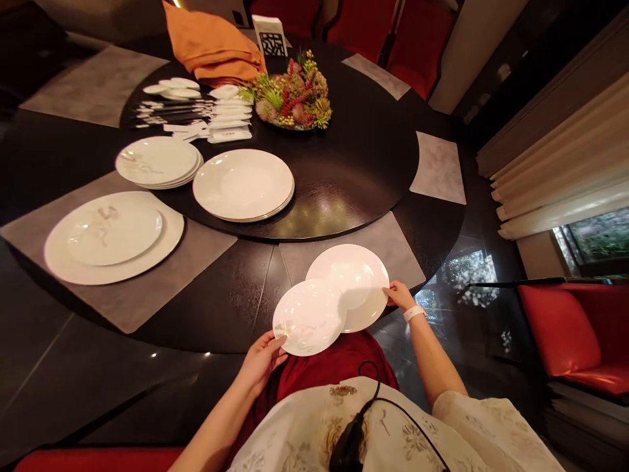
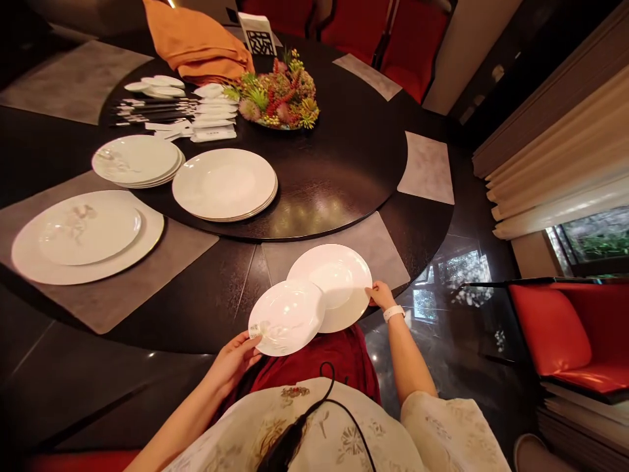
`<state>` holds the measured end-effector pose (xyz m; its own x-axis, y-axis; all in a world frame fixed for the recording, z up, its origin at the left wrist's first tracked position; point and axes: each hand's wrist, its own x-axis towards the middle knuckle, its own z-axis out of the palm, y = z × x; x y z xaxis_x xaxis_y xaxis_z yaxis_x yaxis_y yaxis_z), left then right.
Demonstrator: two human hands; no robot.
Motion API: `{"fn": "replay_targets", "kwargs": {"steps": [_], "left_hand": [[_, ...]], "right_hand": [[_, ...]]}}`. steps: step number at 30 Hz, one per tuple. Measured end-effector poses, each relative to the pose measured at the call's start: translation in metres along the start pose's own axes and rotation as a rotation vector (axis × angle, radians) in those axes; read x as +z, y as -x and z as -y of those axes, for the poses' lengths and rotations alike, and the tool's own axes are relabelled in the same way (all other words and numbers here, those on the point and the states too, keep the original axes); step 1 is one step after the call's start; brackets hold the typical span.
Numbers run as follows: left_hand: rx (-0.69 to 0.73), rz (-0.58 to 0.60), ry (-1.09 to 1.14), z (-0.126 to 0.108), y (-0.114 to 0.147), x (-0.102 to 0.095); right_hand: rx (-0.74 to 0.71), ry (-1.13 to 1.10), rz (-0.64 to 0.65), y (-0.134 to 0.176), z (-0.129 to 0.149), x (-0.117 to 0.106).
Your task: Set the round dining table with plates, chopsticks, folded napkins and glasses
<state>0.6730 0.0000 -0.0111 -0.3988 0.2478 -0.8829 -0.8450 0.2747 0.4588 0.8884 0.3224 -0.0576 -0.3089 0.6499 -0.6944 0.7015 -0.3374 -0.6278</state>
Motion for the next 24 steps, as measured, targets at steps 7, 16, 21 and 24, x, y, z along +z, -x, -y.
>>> {"fn": "replay_targets", "kwargs": {"steps": [7, 16, 21, 24], "left_hand": [[0.076, -0.093, 0.142, 0.012, 0.024, 0.022], [0.253, -0.281, 0.354, 0.014, 0.052, 0.041], [0.284, -0.358, 0.378, 0.023, 0.052, 0.04], [0.29, -0.303, 0.364, 0.027, 0.044, 0.057]], "right_hand": [[-0.09, -0.493, 0.229, -0.015, 0.003, -0.003], [-0.09, -0.63, 0.253, -0.049, 0.018, -0.011], [-0.096, -0.591, 0.276, -0.06, 0.02, -0.019], [-0.081, -0.587, 0.286, -0.059, 0.016, -0.017]]}}
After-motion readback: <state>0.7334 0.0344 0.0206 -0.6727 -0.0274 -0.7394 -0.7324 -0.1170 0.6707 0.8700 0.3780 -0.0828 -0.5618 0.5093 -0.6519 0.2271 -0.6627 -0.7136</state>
